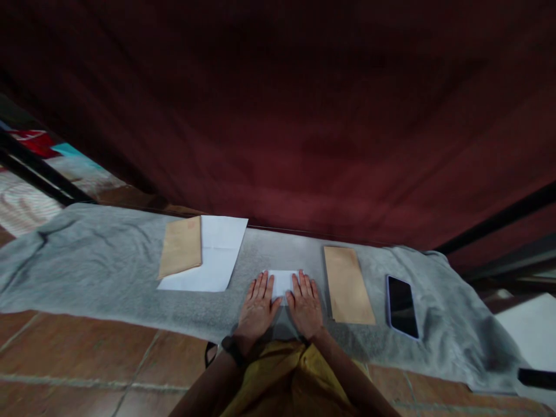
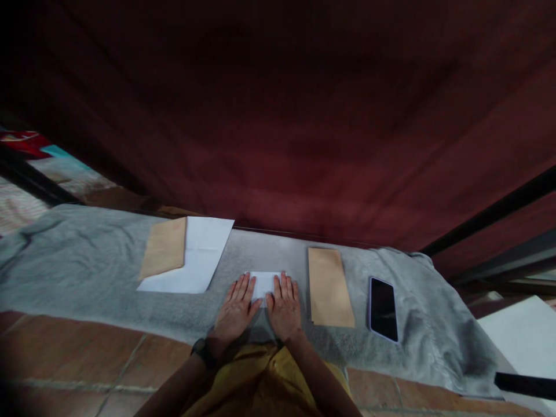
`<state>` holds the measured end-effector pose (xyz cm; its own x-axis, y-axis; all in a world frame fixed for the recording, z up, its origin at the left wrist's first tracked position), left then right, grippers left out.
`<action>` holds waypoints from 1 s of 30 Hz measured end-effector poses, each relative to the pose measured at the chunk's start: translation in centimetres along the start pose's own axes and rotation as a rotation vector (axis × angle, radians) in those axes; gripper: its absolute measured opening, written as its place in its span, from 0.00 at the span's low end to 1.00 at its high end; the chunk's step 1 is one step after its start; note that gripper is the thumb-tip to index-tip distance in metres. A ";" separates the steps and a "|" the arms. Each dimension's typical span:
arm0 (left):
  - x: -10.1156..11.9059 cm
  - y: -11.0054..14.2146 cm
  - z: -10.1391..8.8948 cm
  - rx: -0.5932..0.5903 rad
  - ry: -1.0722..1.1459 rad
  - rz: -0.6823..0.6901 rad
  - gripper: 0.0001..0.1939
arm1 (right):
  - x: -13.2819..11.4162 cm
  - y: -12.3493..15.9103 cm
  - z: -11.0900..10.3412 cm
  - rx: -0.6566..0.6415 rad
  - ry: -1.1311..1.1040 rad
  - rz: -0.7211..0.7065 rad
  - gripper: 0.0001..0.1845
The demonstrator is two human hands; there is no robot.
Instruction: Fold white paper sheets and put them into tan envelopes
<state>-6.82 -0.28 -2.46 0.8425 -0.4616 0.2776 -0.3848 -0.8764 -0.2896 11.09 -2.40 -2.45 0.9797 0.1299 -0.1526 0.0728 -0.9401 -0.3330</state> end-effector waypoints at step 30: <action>1.2 -0.1 -1.5 -0.032 -0.026 -0.037 0.35 | 0.0 0.2 0.7 0.088 0.002 -0.007 0.29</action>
<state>-6.29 -0.92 -0.74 0.8656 -0.4257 0.2636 -0.3647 -0.8968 -0.2504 10.97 -2.37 -3.15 0.9797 0.1354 -0.1480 0.0628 -0.9078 -0.4147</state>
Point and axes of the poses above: each hand's wrist, its own y-axis away from the middle knuckle, its own z-axis out of the palm, x = y × z, the point moved 1 cm from there along -y, towards the middle knuckle, and after that the axes turned 6 degrees about y, right-handed, at the moved point
